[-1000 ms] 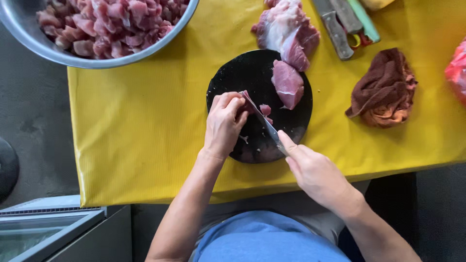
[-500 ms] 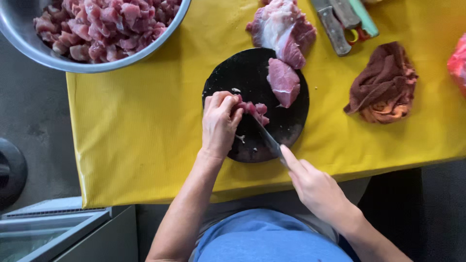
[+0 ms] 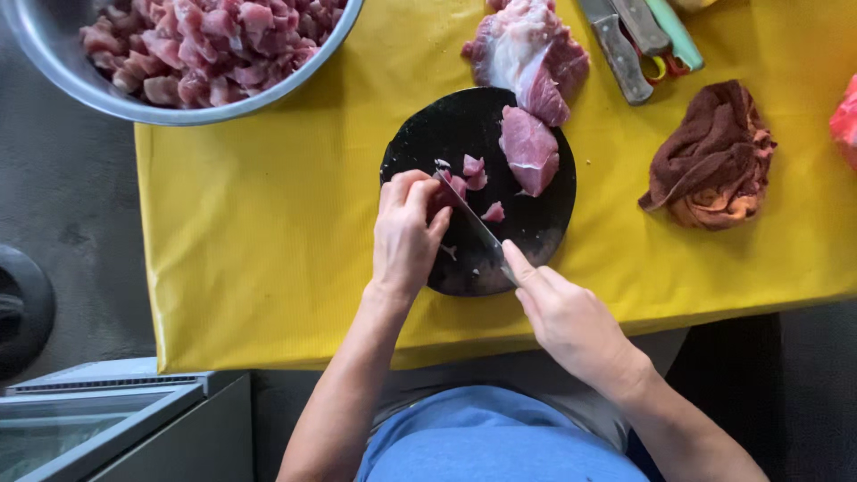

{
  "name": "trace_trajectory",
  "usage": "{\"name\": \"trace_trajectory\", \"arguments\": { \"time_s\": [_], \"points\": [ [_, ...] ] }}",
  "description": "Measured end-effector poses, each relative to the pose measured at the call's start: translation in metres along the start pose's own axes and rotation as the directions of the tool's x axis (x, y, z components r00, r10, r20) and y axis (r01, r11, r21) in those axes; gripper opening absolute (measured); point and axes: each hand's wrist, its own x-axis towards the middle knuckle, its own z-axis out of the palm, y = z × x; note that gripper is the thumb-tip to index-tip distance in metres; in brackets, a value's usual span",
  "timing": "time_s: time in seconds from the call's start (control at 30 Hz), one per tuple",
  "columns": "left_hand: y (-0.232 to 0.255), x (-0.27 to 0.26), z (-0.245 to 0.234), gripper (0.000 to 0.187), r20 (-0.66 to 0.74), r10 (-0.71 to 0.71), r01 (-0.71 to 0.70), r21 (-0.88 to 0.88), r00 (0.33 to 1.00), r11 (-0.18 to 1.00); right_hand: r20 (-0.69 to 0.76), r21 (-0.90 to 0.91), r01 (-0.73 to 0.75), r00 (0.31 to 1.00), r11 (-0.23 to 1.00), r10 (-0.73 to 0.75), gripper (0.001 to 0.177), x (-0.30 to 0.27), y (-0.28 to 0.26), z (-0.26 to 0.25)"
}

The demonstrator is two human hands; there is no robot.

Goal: The person cuts raw meat into small pieces on a black cutting board using a knife. The cut pieces are placed into a metal bowl. The person handles the meat and knife throughout the clip.

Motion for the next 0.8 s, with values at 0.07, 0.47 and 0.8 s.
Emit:
{"name": "trace_trajectory", "arguments": {
  "time_s": [0.07,0.47,0.8],
  "points": [
    [-0.003,0.004,0.004,0.031,0.003,0.018,-0.018,0.047,1.000,0.999,0.053,-0.021,-0.054,0.997,0.998,0.055,0.064,0.005,-0.001,-0.001],
    [0.001,0.004,0.006,0.022,-0.050,-0.064,0.065,0.019,0.997,0.998,0.027,0.047,-0.063,0.998,0.997,0.061,0.062,0.016,0.004,0.022],
    [-0.007,-0.007,-0.029,0.060,0.019,-0.168,0.169,-0.102,0.986,0.980,-0.046,0.147,0.020,0.999,0.989,-0.014,0.063,-0.028,0.015,0.000]
  ]
}}
